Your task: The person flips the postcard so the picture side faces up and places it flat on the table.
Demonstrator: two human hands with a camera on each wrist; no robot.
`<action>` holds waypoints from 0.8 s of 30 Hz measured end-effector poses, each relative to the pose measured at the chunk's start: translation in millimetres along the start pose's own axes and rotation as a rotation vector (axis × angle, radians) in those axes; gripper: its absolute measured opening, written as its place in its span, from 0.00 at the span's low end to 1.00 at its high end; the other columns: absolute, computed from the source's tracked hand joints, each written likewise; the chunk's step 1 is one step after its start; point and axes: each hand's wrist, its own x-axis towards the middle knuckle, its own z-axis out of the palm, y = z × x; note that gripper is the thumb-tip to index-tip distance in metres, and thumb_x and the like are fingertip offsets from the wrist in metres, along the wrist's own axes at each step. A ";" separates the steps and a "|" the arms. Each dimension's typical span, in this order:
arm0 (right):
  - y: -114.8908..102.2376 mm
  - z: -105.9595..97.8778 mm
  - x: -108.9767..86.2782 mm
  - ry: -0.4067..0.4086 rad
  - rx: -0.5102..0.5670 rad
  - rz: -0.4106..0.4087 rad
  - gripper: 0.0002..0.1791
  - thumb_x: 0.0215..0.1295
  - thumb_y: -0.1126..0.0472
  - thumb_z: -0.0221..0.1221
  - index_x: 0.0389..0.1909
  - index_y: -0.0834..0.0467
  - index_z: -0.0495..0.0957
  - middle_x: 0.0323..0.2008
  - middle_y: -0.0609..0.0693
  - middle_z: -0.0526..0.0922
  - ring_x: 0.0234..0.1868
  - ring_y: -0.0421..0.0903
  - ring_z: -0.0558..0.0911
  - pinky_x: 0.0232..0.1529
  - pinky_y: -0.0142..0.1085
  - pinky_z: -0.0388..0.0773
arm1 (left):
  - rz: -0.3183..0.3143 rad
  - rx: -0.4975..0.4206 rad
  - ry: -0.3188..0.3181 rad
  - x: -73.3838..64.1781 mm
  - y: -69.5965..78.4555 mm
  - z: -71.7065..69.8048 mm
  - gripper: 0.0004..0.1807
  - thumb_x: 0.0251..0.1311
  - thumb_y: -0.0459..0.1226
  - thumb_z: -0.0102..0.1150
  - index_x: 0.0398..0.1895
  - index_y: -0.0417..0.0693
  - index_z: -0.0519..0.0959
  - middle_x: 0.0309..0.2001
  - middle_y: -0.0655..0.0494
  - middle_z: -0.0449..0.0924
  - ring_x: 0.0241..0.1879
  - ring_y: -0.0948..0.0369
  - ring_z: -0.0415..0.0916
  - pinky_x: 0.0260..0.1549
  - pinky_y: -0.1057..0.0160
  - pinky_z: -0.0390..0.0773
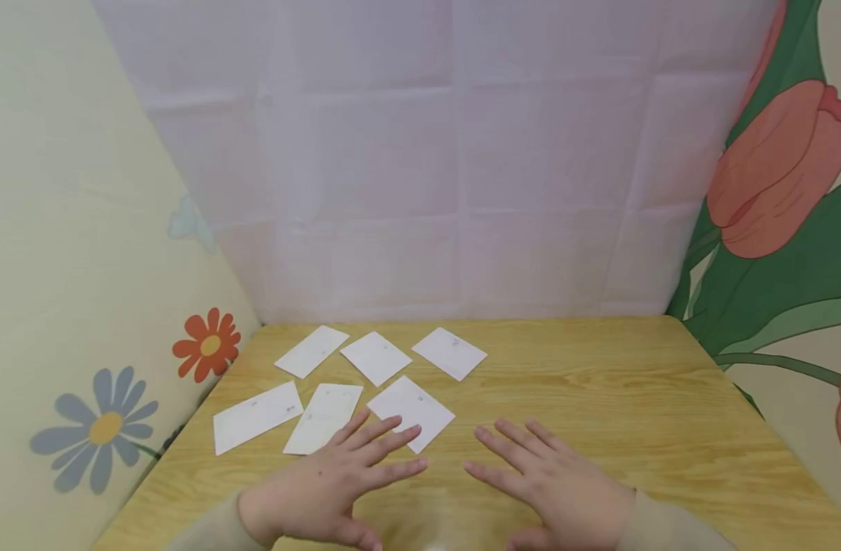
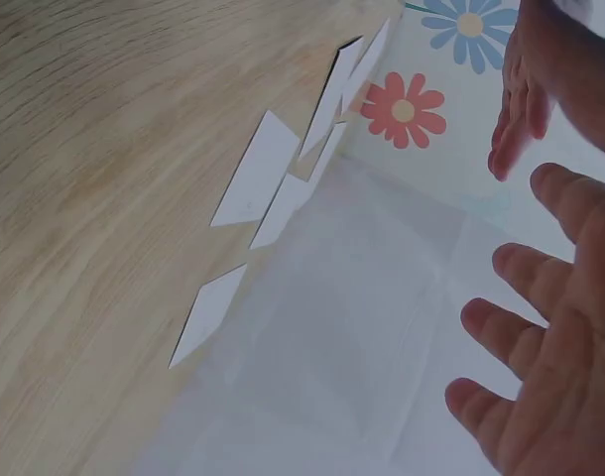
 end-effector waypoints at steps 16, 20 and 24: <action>10.2 22.2 20.4 0.090 0.139 0.224 0.30 0.61 0.46 0.64 0.62 0.53 0.73 0.51 0.45 0.78 0.47 0.44 0.79 0.44 0.43 0.77 | -0.087 -0.210 0.065 -1.0 -7.3 15.9 0.43 0.54 0.66 0.54 0.73 0.64 0.59 0.70 0.59 0.60 0.69 0.54 0.56 0.62 0.39 0.56; 13.8 32.7 25.1 0.057 0.155 0.286 0.31 0.59 0.47 0.65 0.62 0.53 0.73 0.49 0.45 0.79 0.46 0.44 0.79 0.45 0.42 0.77 | -0.141 -0.274 0.098 -1.3 -12.6 26.1 0.43 0.54 0.63 0.59 0.72 0.62 0.61 0.69 0.59 0.62 0.67 0.54 0.59 0.61 0.40 0.58; 17.6 46.5 31.6 0.002 0.187 0.362 0.31 0.60 0.47 0.65 0.63 0.53 0.73 0.50 0.48 0.79 0.48 0.45 0.79 0.47 0.44 0.77 | -0.234 -0.360 0.121 -2.3 -17.0 36.7 0.42 0.51 0.57 0.67 0.70 0.60 0.65 0.68 0.58 0.63 0.66 0.54 0.60 0.59 0.42 0.59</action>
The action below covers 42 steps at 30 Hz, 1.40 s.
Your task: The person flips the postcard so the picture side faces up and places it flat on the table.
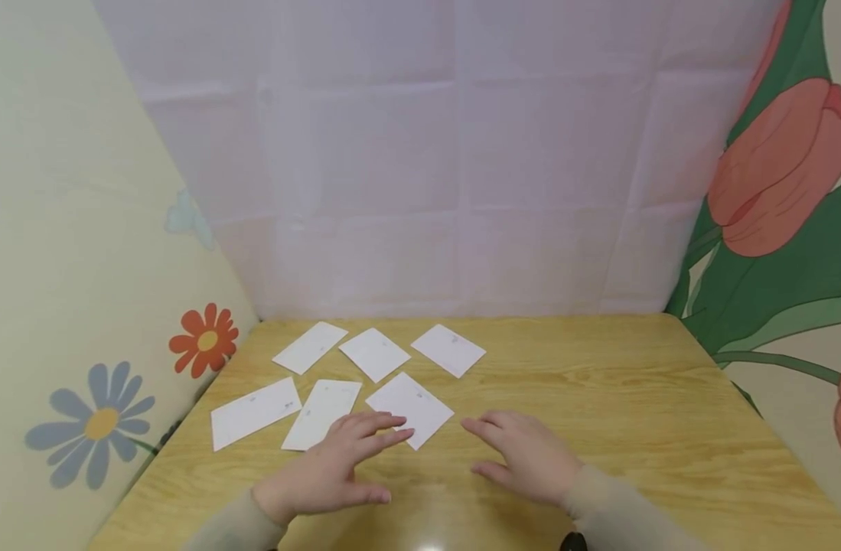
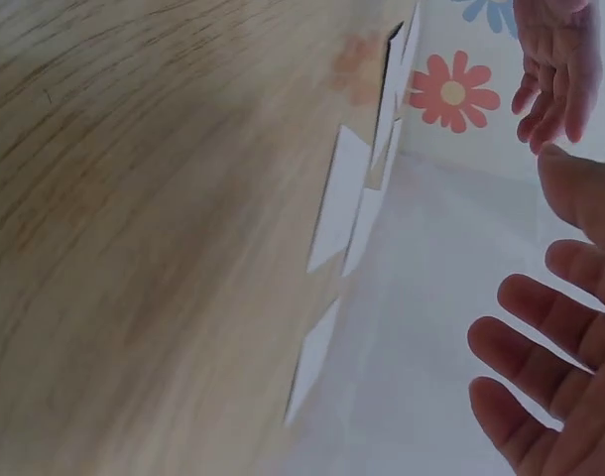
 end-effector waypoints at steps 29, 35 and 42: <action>14.0 74.0 62.6 -0.126 0.468 0.548 0.26 0.60 0.56 0.65 0.57 0.62 0.75 0.47 0.53 0.79 0.45 0.50 0.78 0.48 0.48 0.74 | -0.712 -0.223 0.074 39.4 -60.4 46.8 0.28 0.60 0.48 0.63 0.55 0.37 0.75 0.55 0.41 0.73 0.57 0.41 0.68 0.55 0.42 0.67; 15.4 83.2 73.4 -0.106 0.492 0.589 0.23 0.57 0.58 0.66 0.52 0.65 0.77 0.41 0.52 0.80 0.45 0.50 0.78 0.49 0.48 0.74 | -0.793 -0.189 0.051 47.8 -67.6 54.2 0.26 0.58 0.46 0.66 0.51 0.36 0.75 0.53 0.40 0.71 0.54 0.42 0.69 0.54 0.47 0.69; 17.9 88.8 84.2 -0.141 0.477 0.652 0.20 0.57 0.57 0.66 0.48 0.64 0.79 0.37 0.50 0.79 0.41 0.48 0.77 0.48 0.47 0.73 | -0.836 -0.166 0.033 53.1 -71.7 58.2 0.25 0.55 0.45 0.67 0.48 0.35 0.75 0.49 0.40 0.72 0.51 0.44 0.71 0.52 0.48 0.71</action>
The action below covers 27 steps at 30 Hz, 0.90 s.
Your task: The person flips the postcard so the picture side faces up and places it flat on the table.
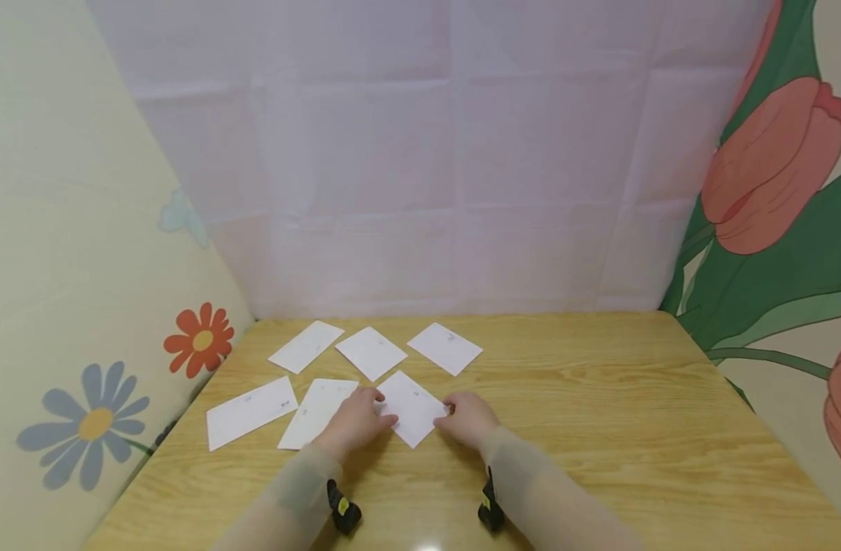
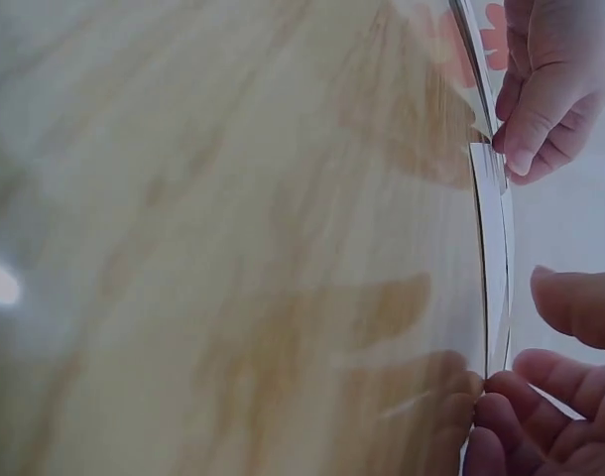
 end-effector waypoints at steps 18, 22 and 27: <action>-6.4 2.8 1.4 -0.045 -0.259 0.062 0.24 0.52 0.46 0.70 0.44 0.59 0.83 0.40 0.53 0.74 0.41 0.49 0.73 0.45 0.46 0.73 | 0.153 0.273 -0.118 -10.0 6.1 2.0 0.29 0.60 0.49 0.61 0.59 0.40 0.76 0.54 0.38 0.72 0.54 0.41 0.69 0.55 0.43 0.66; -7.3 0.0 -1.4 -0.032 -0.326 0.050 0.28 0.50 0.45 0.71 0.48 0.59 0.83 0.42 0.54 0.75 0.43 0.51 0.74 0.45 0.47 0.73 | 0.174 0.315 -0.131 -12.5 9.1 3.8 0.27 0.61 0.50 0.60 0.58 0.44 0.78 0.49 0.42 0.74 0.48 0.46 0.72 0.50 0.44 0.68; -4.6 -7.1 -3.8 -0.049 -0.361 0.047 0.27 0.49 0.47 0.72 0.48 0.58 0.82 0.42 0.54 0.75 0.42 0.51 0.74 0.42 0.47 0.73 | 0.199 0.362 -0.139 -17.1 15.2 4.0 0.23 0.61 0.51 0.59 0.56 0.51 0.80 0.47 0.48 0.75 0.47 0.51 0.73 0.47 0.45 0.67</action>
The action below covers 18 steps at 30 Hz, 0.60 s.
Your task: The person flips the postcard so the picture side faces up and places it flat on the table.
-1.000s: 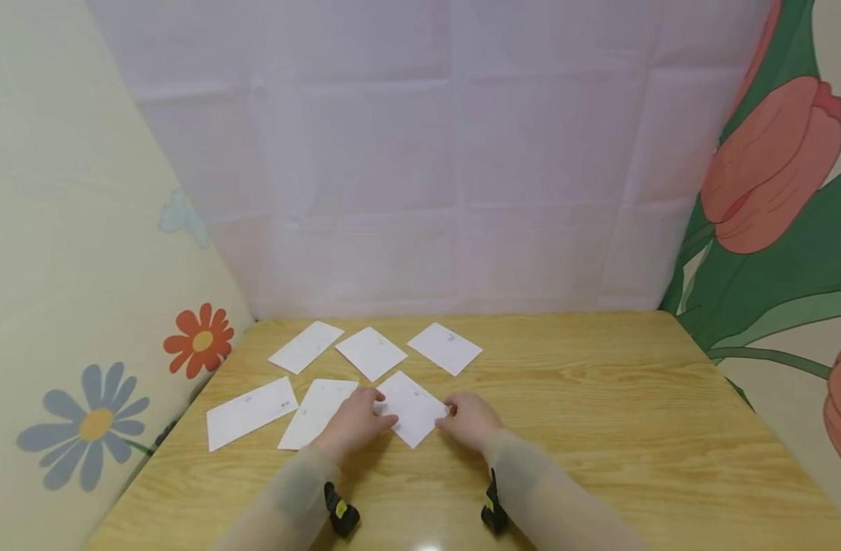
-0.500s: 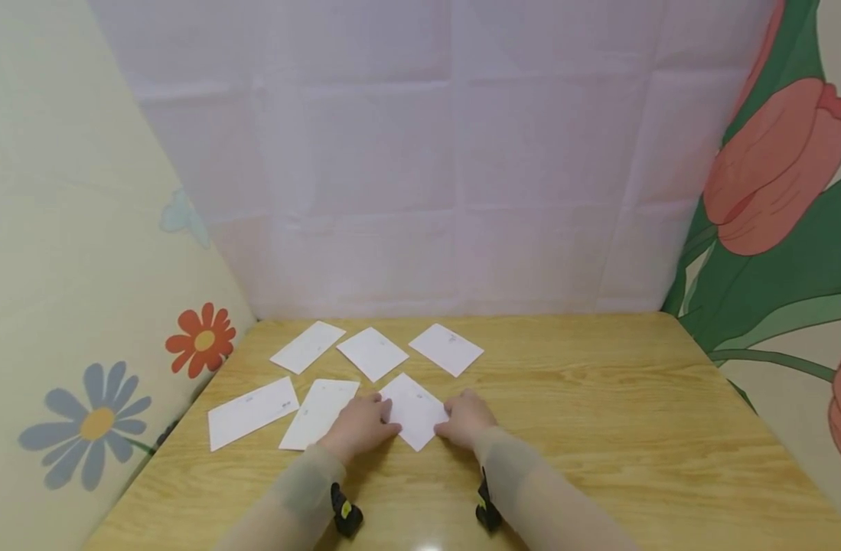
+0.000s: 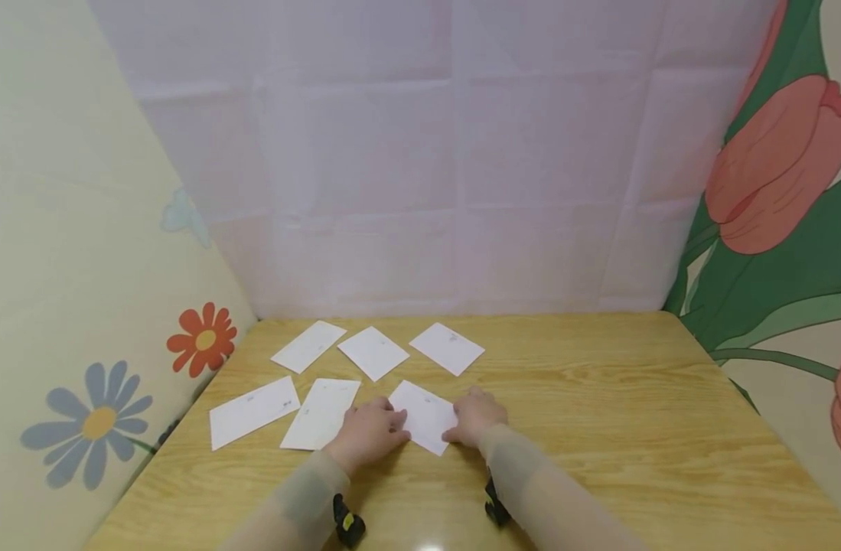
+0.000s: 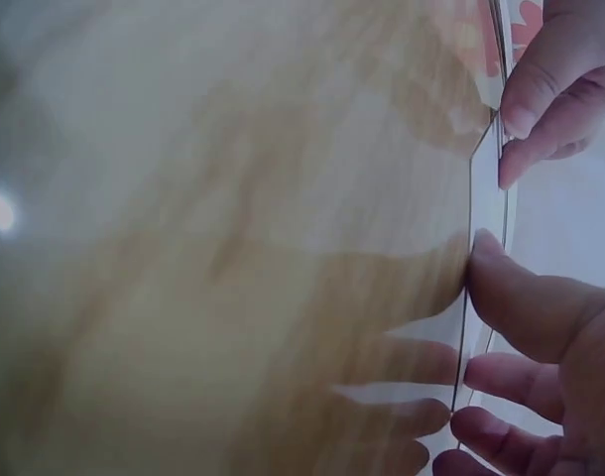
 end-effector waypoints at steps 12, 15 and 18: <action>20.5 -4.1 -4.3 -0.042 0.030 -0.041 0.29 0.46 0.50 0.74 0.50 0.55 0.82 0.43 0.52 0.74 0.43 0.50 0.74 0.45 0.46 0.71 | -0.014 -0.074 0.056 3.7 3.9 6.4 0.20 0.53 0.51 0.68 0.43 0.50 0.81 0.48 0.49 0.76 0.48 0.48 0.72 0.48 0.43 0.68; 25.5 -6.9 -7.8 -0.050 0.047 -0.063 0.28 0.45 0.51 0.74 0.49 0.54 0.82 0.44 0.53 0.74 0.46 0.52 0.75 0.49 0.48 0.71 | 0.009 -0.105 0.067 4.1 3.5 7.5 0.19 0.50 0.51 0.70 0.39 0.51 0.80 0.46 0.50 0.75 0.46 0.49 0.72 0.47 0.44 0.69; 29.3 -9.6 -10.4 -0.063 0.062 -0.061 0.28 0.44 0.51 0.75 0.49 0.53 0.83 0.44 0.52 0.74 0.46 0.51 0.75 0.49 0.48 0.71 | 0.043 -0.134 0.070 4.2 3.7 7.7 0.19 0.47 0.50 0.72 0.36 0.51 0.80 0.44 0.51 0.75 0.45 0.51 0.72 0.46 0.46 0.70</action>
